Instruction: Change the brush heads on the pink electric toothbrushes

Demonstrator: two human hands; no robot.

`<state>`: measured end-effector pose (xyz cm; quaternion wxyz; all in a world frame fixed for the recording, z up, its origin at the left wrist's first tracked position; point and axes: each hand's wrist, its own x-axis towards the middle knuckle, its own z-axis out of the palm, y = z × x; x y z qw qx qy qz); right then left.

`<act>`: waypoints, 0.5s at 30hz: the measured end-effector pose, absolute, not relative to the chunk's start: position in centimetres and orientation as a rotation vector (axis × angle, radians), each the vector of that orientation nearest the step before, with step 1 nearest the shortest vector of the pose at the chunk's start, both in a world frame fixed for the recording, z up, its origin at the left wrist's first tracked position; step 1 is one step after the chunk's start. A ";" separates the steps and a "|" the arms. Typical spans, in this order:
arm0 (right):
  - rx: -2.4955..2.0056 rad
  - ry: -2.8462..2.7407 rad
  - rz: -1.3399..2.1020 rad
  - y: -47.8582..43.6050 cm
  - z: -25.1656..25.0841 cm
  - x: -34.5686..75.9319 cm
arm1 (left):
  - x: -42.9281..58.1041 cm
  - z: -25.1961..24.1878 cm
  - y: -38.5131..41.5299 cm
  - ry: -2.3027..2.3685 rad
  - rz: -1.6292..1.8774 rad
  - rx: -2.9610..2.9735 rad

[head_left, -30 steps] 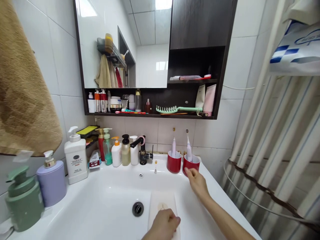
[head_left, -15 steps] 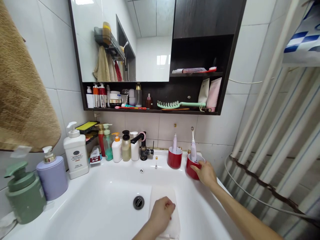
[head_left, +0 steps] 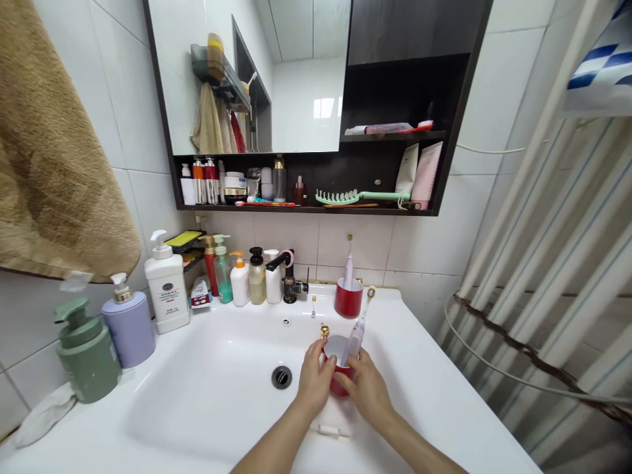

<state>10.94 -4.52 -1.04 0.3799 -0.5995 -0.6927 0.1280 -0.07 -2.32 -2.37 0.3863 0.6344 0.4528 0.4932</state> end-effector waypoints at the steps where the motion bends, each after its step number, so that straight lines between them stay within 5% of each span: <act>1: -1.536 -1.781 0.341 -4.4 -1.3 10.6 | -0.1 -2.5 -2.2 1.156 1.258 1.627; 15: -1.477 -1.490 0.435 -0.4 0.7 10.7 | -0.2 -3.3 -1.3 1.156 1.319 1.599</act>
